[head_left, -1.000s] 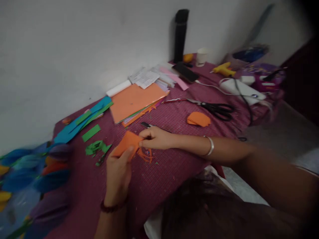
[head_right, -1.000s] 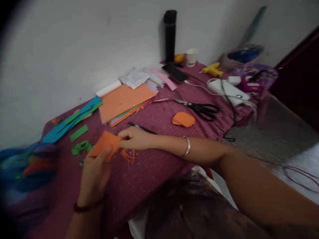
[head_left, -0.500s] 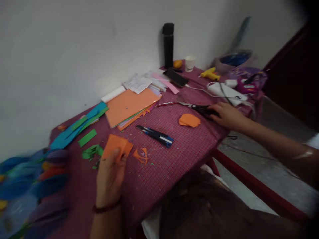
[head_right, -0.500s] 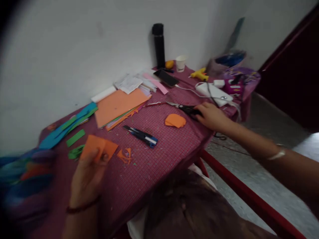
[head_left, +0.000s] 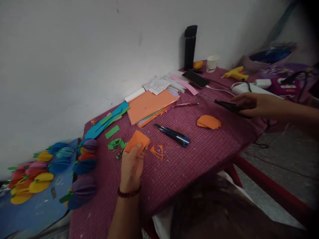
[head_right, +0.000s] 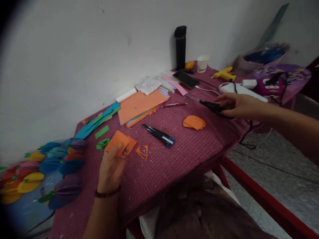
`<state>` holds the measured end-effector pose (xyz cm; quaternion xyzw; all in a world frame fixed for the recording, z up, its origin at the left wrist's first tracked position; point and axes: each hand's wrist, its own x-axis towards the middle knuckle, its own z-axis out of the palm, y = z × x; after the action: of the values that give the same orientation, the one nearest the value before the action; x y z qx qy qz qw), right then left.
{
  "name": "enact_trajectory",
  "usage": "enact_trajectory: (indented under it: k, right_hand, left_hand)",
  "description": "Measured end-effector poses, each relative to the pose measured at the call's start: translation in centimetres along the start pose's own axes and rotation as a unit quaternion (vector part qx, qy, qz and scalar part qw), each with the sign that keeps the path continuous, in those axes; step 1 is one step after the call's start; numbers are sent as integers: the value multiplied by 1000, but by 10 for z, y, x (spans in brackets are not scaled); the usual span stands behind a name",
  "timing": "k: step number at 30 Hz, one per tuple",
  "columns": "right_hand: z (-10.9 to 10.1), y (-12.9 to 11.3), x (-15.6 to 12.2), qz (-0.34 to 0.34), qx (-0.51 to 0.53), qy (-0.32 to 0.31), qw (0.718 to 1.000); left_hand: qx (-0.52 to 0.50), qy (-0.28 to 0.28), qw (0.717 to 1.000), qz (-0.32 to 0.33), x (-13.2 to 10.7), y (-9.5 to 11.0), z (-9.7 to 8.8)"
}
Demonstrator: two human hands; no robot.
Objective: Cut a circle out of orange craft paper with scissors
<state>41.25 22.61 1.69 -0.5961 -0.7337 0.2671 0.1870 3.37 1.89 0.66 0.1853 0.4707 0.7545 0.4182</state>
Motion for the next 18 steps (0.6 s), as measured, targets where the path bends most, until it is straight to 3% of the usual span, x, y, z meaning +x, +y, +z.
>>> enact_trajectory:
  k: [2,5,8,10,11,14,18]
  right_hand:
    - [4,-11,-7,6,178,-61,982]
    - [23,-46,-22,-82,362,-166,914]
    - [59,-92,-33,-223,394,-312,836]
    - [91,-120,-37,-279,398,-387,784]
    - [108,-132,-38,-300,419,-409,753]
    - [155,-155,-39,-292,490,-426,703]
    - [181,-165,-40,-311,509,-442,670]
  left_hand:
    - [-12,-3,1000,-4,-2,1,2]
    - [-34,-7,999,-10,-4,4,3]
    - [-57,2,998,-8,-5,8,3]
    - [-72,14,997,1,-5,12,2]
    - [-79,21,997,6,-5,14,2]
    - [-100,38,994,35,-3,20,0]
    - [-112,62,990,64,-1,23,-3]
